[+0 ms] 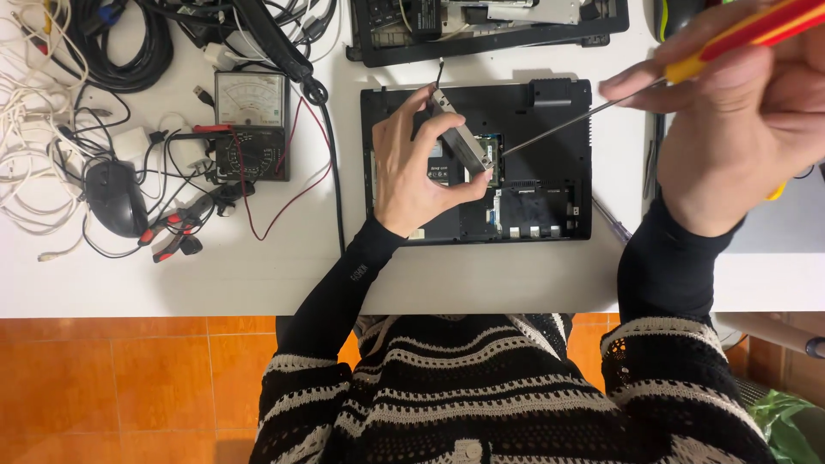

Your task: The person replaces the hard drive in an opened laptop. They use a screwdriver to unscrew the mounting screws from the drive caddy, lift the old drive out of the bay, seat a new drive into the bay, and drive the screws back in to secure it.

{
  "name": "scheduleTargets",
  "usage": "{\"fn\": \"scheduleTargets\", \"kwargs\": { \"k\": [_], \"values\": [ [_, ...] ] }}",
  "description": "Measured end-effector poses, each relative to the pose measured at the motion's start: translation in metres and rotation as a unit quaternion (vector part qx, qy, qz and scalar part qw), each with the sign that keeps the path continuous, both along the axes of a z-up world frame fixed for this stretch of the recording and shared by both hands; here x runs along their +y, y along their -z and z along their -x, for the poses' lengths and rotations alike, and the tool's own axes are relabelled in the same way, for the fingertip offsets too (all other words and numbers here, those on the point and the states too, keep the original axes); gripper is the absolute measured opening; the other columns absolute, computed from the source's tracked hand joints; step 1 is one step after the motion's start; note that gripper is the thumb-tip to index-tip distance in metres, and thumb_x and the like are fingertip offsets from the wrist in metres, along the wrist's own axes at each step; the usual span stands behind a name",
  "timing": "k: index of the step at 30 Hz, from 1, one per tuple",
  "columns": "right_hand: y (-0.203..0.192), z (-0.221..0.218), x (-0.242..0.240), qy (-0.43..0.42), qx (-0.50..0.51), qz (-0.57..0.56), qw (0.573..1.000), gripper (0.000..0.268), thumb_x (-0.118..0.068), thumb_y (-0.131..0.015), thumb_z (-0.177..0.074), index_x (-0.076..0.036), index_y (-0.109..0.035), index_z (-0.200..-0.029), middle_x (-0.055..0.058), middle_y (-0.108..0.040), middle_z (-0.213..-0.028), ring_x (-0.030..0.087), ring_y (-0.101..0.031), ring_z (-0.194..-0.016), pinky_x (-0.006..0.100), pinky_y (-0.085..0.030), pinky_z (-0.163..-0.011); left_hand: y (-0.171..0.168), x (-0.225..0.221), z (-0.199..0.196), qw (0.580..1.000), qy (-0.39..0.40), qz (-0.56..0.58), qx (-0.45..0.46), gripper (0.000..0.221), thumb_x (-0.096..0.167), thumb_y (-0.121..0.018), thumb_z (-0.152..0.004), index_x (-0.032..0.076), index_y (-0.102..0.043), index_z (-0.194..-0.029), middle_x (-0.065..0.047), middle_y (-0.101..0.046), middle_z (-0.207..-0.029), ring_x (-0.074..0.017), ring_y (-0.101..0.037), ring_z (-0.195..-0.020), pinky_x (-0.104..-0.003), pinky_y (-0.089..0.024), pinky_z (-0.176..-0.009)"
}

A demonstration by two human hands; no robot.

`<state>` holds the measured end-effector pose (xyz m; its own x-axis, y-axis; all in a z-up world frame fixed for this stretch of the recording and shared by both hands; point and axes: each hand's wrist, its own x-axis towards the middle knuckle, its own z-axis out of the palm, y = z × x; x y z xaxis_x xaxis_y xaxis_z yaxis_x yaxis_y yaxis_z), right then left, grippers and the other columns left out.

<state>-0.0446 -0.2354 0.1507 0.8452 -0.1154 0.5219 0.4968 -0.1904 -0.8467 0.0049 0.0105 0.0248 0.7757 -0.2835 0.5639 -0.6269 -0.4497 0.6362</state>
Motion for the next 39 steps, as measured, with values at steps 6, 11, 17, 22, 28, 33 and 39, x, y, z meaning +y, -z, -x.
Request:
{"fn": "scheduleTargets", "kwargs": {
  "k": [6, 11, 17, 22, 28, 33, 39],
  "values": [
    [-0.004, -0.011, 0.002, -0.055, -0.019, 0.034, 0.998, 0.027, -0.018, -0.058, -0.124, 0.003, -0.048, -0.138, 0.017, -0.061, -0.119, 0.03, -0.072, -0.092, 0.043, -0.063, -0.082, -0.003, 0.0, -0.001, 1.0, 0.008, -0.012, 0.008, 0.069, 0.037, -0.096, -0.07, 0.019, -0.061, -0.127, -0.016, -0.049, -0.149, -0.0317, -0.056, -0.129, -0.044, -0.04, -0.107],
    [-0.001, -0.009, 0.005, -0.087, 0.01, 0.029, 0.996, 0.022, -0.013, -0.059, -0.125, 0.004, -0.049, -0.135, 0.015, -0.059, -0.115, 0.028, -0.073, -0.092, 0.041, -0.064, -0.085, -0.004, 0.0, 0.0, 1.0, 0.013, -0.009, 0.007, 0.068, 0.035, -0.096, -0.071, 0.018, -0.06, -0.128, -0.016, -0.05, -0.15, -0.0311, -0.056, -0.129, -0.043, -0.04, -0.107],
    [-0.007, -0.012, 0.015, -0.111, 0.015, 0.027, 0.993, 0.024, -0.012, -0.061, -0.125, 0.003, -0.049, -0.14, 0.014, -0.063, -0.107, 0.027, -0.074, -0.093, 0.038, -0.064, -0.088, -0.005, 0.001, 0.0, 1.0, 0.013, -0.006, 0.005, 0.069, 0.036, -0.096, -0.072, 0.018, -0.06, -0.127, -0.017, -0.05, -0.15, -0.0299, -0.056, -0.129, -0.043, -0.04, -0.106],
    [-0.003, -0.01, 0.011, -0.11, 0.021, 0.034, 0.993, 0.021, -0.011, -0.059, -0.124, 0.003, -0.048, -0.137, 0.014, -0.062, -0.107, 0.027, -0.075, -0.094, 0.038, -0.064, -0.087, -0.004, 0.001, -0.001, 1.0, 0.01, -0.011, -0.001, 0.069, 0.036, -0.095, -0.072, 0.018, -0.06, -0.127, -0.017, -0.05, -0.149, -0.0303, -0.056, -0.13, -0.043, -0.04, -0.106],
    [-0.002, -0.01, 0.011, -0.106, 0.027, 0.023, 0.994, 0.02, -0.01, -0.06, -0.125, 0.003, -0.048, -0.134, 0.015, -0.062, -0.105, 0.027, -0.074, -0.092, 0.038, -0.064, -0.086, -0.002, 0.001, 0.0, 1.0, 0.012, -0.013, 0.001, 0.07, 0.037, -0.096, -0.071, 0.019, -0.06, -0.128, -0.017, -0.051, -0.148, -0.0302, -0.056, -0.13, -0.043, -0.039, -0.105],
    [-0.003, -0.009, 0.014, -0.104, 0.028, 0.013, 0.994, 0.02, -0.01, -0.062, -0.126, 0.003, -0.048, -0.133, 0.015, -0.062, -0.104, 0.027, -0.074, -0.09, 0.038, -0.064, -0.086, -0.003, 0.001, 0.0, 1.0, 0.011, -0.015, 0.0, 0.07, 0.037, -0.096, -0.071, 0.019, -0.06, -0.128, -0.017, -0.051, -0.148, -0.0305, -0.056, -0.13, -0.043, -0.04, -0.106],
    [-0.002, -0.008, 0.017, -0.105, 0.043, 0.002, 0.994, 0.023, -0.009, -0.064, -0.125, 0.005, -0.048, -0.133, 0.016, -0.063, -0.102, 0.027, -0.073, -0.091, 0.038, -0.064, -0.087, -0.003, 0.001, 0.0, 1.0, 0.013, -0.013, 0.003, 0.069, 0.037, -0.096, -0.071, 0.019, -0.06, -0.127, -0.016, -0.051, -0.148, -0.03, -0.056, -0.128, -0.043, -0.041, -0.105]
  ]
}}
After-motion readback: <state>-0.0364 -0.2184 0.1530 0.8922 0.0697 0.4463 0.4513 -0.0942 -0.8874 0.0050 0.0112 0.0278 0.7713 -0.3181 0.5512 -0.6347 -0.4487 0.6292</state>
